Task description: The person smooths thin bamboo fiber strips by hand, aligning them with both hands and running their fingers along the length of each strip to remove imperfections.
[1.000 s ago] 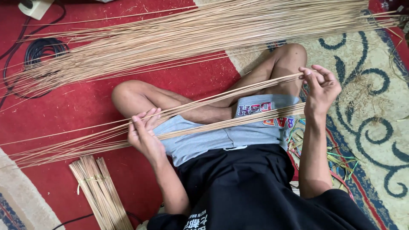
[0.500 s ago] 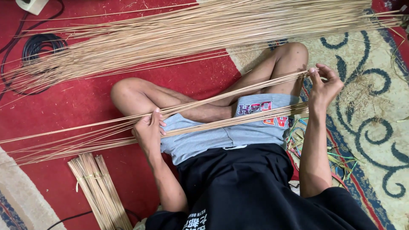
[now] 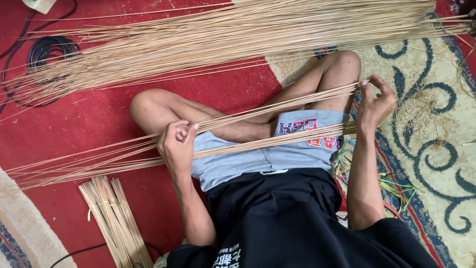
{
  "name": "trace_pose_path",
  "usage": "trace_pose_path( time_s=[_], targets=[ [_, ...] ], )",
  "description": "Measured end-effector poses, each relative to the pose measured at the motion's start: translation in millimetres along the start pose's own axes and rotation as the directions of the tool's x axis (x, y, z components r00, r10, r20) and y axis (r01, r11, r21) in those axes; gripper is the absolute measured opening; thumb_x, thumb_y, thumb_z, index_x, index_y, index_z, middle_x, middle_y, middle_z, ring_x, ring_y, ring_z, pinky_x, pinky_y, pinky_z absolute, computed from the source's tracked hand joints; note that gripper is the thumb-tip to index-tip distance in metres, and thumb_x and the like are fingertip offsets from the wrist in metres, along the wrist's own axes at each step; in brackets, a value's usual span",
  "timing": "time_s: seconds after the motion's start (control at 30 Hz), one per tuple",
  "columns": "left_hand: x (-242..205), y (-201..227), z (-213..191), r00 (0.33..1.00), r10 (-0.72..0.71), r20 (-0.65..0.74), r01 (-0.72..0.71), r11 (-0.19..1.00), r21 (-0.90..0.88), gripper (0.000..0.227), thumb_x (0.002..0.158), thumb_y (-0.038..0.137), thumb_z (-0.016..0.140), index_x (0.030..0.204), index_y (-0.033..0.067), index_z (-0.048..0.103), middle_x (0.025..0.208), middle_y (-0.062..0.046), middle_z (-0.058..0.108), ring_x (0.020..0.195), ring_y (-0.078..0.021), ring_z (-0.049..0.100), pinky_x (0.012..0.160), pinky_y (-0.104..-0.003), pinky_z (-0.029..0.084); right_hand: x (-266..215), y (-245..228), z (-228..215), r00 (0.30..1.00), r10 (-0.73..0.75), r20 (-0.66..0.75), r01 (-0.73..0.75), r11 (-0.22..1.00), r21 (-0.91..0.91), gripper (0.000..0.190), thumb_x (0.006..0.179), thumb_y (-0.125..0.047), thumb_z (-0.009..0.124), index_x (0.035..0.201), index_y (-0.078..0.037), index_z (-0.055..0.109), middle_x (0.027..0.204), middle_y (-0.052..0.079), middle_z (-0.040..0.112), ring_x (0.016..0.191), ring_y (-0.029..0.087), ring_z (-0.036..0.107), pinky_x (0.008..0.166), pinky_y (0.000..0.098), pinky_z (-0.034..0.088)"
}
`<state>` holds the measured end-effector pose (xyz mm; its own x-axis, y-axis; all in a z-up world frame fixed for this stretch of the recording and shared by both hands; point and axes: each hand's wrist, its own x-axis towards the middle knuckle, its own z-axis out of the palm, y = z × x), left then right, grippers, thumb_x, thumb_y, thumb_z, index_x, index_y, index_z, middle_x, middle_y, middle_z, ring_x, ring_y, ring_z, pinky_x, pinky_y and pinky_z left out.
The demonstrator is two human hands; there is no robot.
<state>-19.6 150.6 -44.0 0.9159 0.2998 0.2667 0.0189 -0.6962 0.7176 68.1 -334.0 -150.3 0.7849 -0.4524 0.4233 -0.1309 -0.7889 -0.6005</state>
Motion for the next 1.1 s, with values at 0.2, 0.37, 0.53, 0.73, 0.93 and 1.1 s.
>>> trace_pose_path(
  time_s=[0.2,0.37,0.53,0.73,0.93,1.1],
  targets=[
    [3,-4,7,0.945,0.124,0.302,-0.188,0.963,0.193,0.059,0.070,0.030,0.086,0.125,0.0138,0.073,0.132,0.000,0.067,0.134,-0.0237,0.054,0.122,-0.059,0.012,-2,-4,3,0.970,-0.242,0.035,0.244,0.965,-0.099,0.018,0.091,-0.001,0.089,0.107,-0.003,0.081,0.115,0.017,0.080,0.106,0.029,0.069,0.092,0.0428,0.055],
    [8,4,3,0.937,0.121,0.329,-0.151,0.986,0.065,0.022,0.085,0.020,0.081,0.106,0.0161,0.076,0.098,0.000,0.074,0.113,-0.0211,0.068,0.118,-0.050,0.020,-13,-56,2,0.824,-0.447,0.348,0.414,0.895,0.167,0.004,0.105,-0.010,0.079,0.107,-0.007,0.080,0.103,0.012,0.077,0.102,0.035,0.067,0.101,0.0465,0.046],
    [9,-14,15,0.957,0.131,0.260,-0.146,0.989,0.038,0.021,0.087,0.026,0.084,0.105,0.0179,0.076,0.098,0.003,0.076,0.112,-0.0178,0.069,0.120,-0.049,0.015,-12,-72,25,0.808,-0.452,0.379,0.421,0.892,0.166,0.009,0.108,-0.020,0.078,0.106,-0.011,0.080,0.100,0.009,0.078,0.096,0.031,0.070,0.098,0.0454,0.044],
    [37,-11,30,0.968,0.138,0.210,-0.137,0.990,-0.021,0.019,0.101,0.030,0.071,0.115,0.0165,0.073,0.100,-0.004,0.074,0.101,-0.0212,0.070,0.117,-0.046,0.025,20,-122,90,0.760,-0.395,0.516,0.299,0.918,0.261,0.012,0.108,-0.025,0.075,0.111,-0.014,0.080,0.093,0.011,0.075,0.089,0.034,0.069,0.081,0.0441,0.052],
    [55,-5,36,0.978,0.117,0.172,-0.102,0.990,-0.097,0.017,0.102,0.027,0.069,0.111,0.0145,0.074,0.099,-0.004,0.075,0.098,-0.0253,0.073,0.109,-0.043,0.040,26,-96,232,0.515,-0.247,0.821,0.361,0.931,0.053,0.016,0.088,-0.022,0.079,0.104,-0.021,0.081,0.083,0.013,0.077,0.087,0.042,0.075,0.078,0.0514,0.059],
    [60,-11,38,0.984,0.035,0.173,-0.012,0.991,-0.135,0.016,0.101,0.027,0.070,0.108,0.0148,0.077,0.096,-0.005,0.077,0.094,-0.0286,0.074,0.105,-0.044,0.047,29,-89,268,0.413,-0.212,0.886,0.587,0.805,-0.081,0.014,0.091,-0.019,0.075,0.104,-0.016,0.080,0.083,0.017,0.076,0.082,0.043,0.076,0.072,0.0518,0.062]
  ],
)
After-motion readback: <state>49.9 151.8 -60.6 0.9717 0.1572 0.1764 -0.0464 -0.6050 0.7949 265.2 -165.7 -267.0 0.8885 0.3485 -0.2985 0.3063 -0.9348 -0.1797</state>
